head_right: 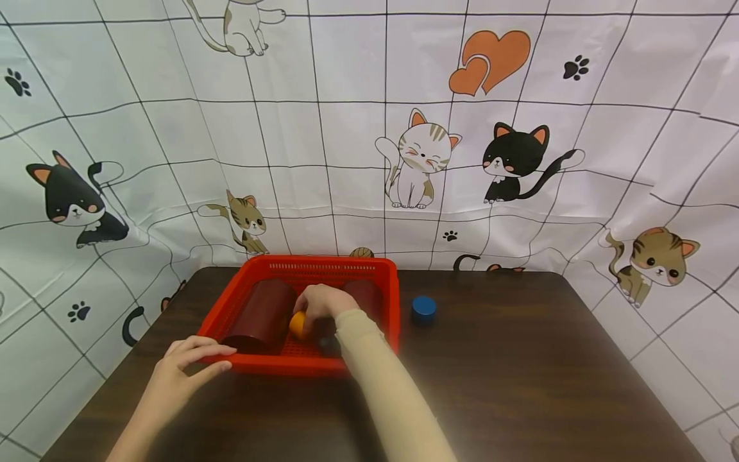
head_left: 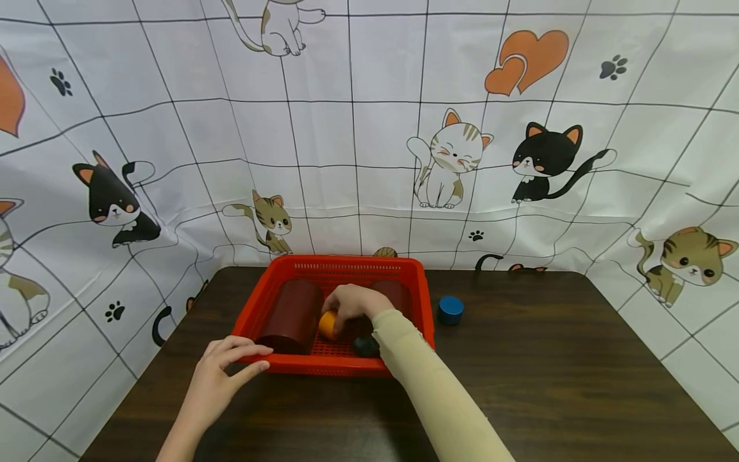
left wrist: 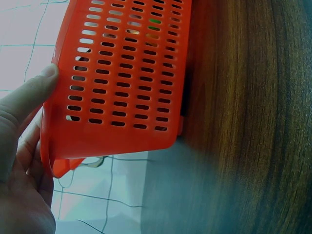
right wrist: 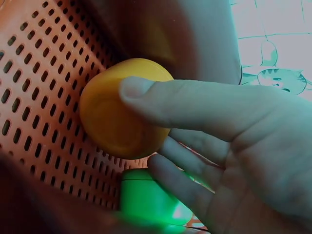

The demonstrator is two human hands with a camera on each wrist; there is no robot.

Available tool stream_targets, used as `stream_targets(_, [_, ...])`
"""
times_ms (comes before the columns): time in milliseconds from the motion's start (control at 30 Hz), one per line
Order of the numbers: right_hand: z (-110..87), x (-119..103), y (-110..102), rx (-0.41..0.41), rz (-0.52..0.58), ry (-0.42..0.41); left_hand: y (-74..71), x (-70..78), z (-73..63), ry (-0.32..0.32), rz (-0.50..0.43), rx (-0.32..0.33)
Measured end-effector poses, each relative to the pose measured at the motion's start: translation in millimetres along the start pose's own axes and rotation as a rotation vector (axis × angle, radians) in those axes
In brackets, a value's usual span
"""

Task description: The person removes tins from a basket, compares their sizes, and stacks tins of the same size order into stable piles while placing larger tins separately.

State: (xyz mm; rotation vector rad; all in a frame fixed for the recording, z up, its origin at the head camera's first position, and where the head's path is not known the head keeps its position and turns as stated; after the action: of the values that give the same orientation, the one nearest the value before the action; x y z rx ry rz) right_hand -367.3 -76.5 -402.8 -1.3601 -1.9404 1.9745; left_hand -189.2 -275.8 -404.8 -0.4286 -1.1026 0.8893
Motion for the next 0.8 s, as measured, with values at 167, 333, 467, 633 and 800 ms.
stream_targets(167, [-2.7, -2.3, -4.6, 0.02, -0.013, -0.004, 0.3, -0.4, 0.2, -0.01, 0.001, -0.004])
stream_targets(333, [-5.2, -8.8, -13.1, 0.044, -0.021, -0.008, -0.2, -0.7, 0.3, -0.01, -0.003, 0.001])
stream_targets(467, [-7.8, -11.7, -19.9, 0.06, -0.007, -0.021, -0.2, -0.5, 0.6, -0.012, -0.001, 0.002])
stream_targets(633, [-13.8, -9.3, -26.0, 0.084, 0.132, -0.012, -0.3, -0.2, 0.3, -0.031, 0.002, -0.008])
stream_targets(800, [-18.4, -5.1, -30.0, 0.106, 0.283, -0.031, -0.2, -0.6, 0.4, -0.038, 0.009, -0.014])
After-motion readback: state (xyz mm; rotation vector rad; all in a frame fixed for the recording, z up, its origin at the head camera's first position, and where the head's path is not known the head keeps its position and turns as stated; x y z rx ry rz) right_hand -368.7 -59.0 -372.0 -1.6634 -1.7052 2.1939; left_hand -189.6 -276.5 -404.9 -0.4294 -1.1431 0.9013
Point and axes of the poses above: each hand's wrist, its own z-axis towards the middle knuckle, its own y-axis out of the palm, x = y × z, the point moved 5 cm from there along z, towards the middle knuckle, and after that the axes turned 6 degrees about -y, right-handed, at the moved point
